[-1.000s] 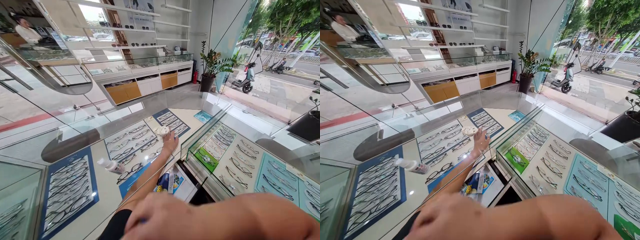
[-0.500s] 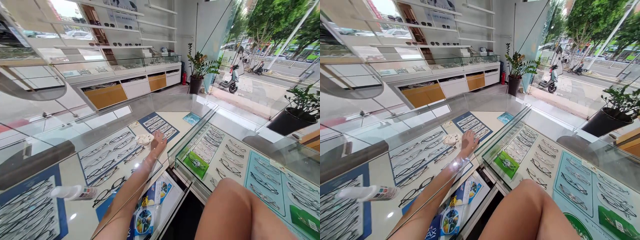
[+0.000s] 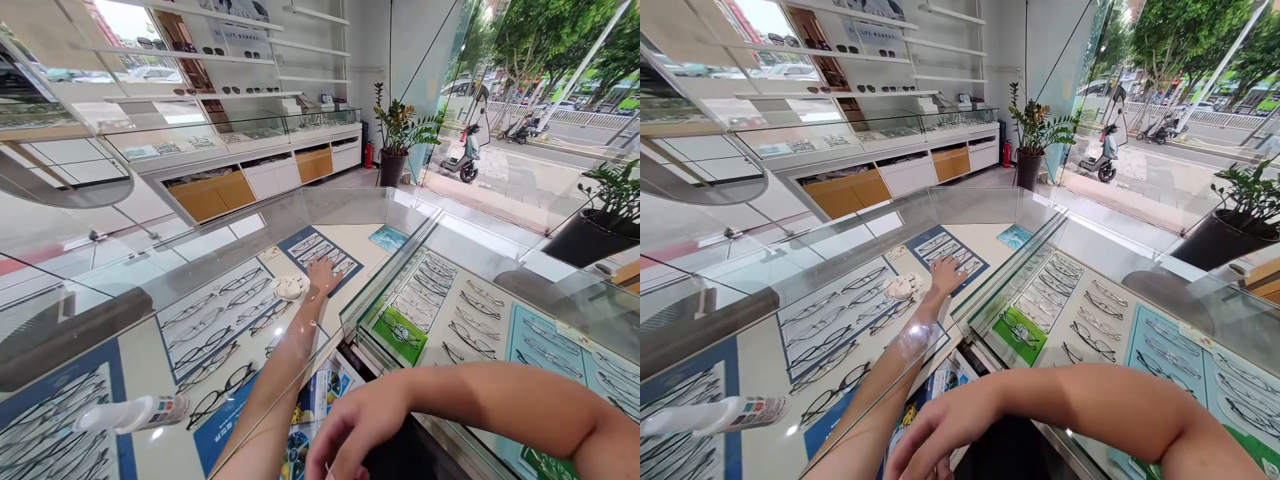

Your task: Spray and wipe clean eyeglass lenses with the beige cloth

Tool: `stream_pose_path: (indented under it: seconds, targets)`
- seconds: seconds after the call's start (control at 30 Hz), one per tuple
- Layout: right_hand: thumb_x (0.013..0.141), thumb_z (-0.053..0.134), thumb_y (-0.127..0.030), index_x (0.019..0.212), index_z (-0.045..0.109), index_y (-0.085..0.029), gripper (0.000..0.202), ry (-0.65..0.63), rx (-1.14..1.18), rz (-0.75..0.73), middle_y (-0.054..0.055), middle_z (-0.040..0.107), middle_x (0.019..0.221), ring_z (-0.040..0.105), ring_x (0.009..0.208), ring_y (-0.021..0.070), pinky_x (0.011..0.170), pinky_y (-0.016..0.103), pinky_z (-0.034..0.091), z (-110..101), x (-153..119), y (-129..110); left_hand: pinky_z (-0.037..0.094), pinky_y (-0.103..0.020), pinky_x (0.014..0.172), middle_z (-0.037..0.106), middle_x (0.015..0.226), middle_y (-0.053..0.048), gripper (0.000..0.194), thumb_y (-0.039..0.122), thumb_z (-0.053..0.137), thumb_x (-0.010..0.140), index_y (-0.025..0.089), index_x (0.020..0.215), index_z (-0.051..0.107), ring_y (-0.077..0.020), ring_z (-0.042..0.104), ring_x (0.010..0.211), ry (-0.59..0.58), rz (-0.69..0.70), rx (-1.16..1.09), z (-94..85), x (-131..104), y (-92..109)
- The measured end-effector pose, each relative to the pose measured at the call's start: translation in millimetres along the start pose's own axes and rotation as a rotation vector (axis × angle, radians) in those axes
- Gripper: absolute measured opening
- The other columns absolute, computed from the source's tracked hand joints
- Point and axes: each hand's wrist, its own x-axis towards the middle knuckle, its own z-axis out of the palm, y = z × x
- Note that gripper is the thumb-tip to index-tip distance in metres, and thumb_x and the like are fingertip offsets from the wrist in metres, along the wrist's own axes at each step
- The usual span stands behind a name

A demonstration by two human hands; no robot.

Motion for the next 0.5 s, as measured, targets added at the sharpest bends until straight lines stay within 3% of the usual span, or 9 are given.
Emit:
stream_pose_path:
  seconds: [0.1, 0.17, 0.3, 0.5]
  targets:
    - [0.07, 0.104, -0.055, 0.103, 0.08, -0.02, 0.054, -0.086, 0.055, 0.13, -0.003, 0.072, 0.081, 0.074, 0.068, 0.0148, 0.068, 0.021, 0.063, -28.8, 7.3, 13.6, 0.025, -0.068, 0.132, 0.068, 0.156, -0.014, 0.028, 0.045, 0.068, 0.094, 0.024, 0.108, 0.08, -0.0467, 0.041, 0.159, -0.048, 0.006, 0.02, -1.5, 8.9, -2.6]
    - [0.071, 0.103, -0.053, 0.105, 0.081, -0.021, 0.053, -0.121, 0.072, 0.144, -0.003, 0.074, 0.081, 0.075, 0.067, 0.0157, 0.068, 0.021, 0.063, -36.7, 13.4, 21.3, 0.025, -0.066, 0.132, 0.071, 0.149, -0.014, 0.027, 0.045, 0.066, 0.095, 0.025, 0.106, 0.082, -0.0447, 0.045, 0.155, -0.063, 0.02, 0.036, -3.0, 12.1, -1.6]
    - [0.073, 0.103, -0.052, 0.113, 0.082, -0.022, 0.054, -0.124, 0.125, 0.116, -0.004, 0.077, 0.086, 0.076, 0.07, 0.0138, 0.069, 0.018, 0.062, -36.2, 14.7, 26.6, 0.022, -0.064, 0.132, 0.076, 0.132, -0.017, 0.029, 0.041, 0.061, 0.098, 0.024, 0.095, 0.085, -0.0435, 0.054, 0.142, -0.103, 0.059, 0.073, -5.8, 16.4, 5.5]
    - [0.082, 0.098, -0.051, 0.115, 0.083, -0.023, 0.045, -0.142, 0.077, 0.101, -0.004, 0.079, 0.096, 0.076, 0.075, 0.0109, 0.073, 0.015, 0.06, -35.5, 3.6, 14.8, 0.024, -0.065, 0.13, 0.08, 0.11, -0.019, 0.033, 0.029, 0.055, 0.098, 0.022, 0.087, 0.085, -0.0415, 0.062, 0.128, -0.117, 0.055, 0.118, -11.0, 14.9, 17.4]
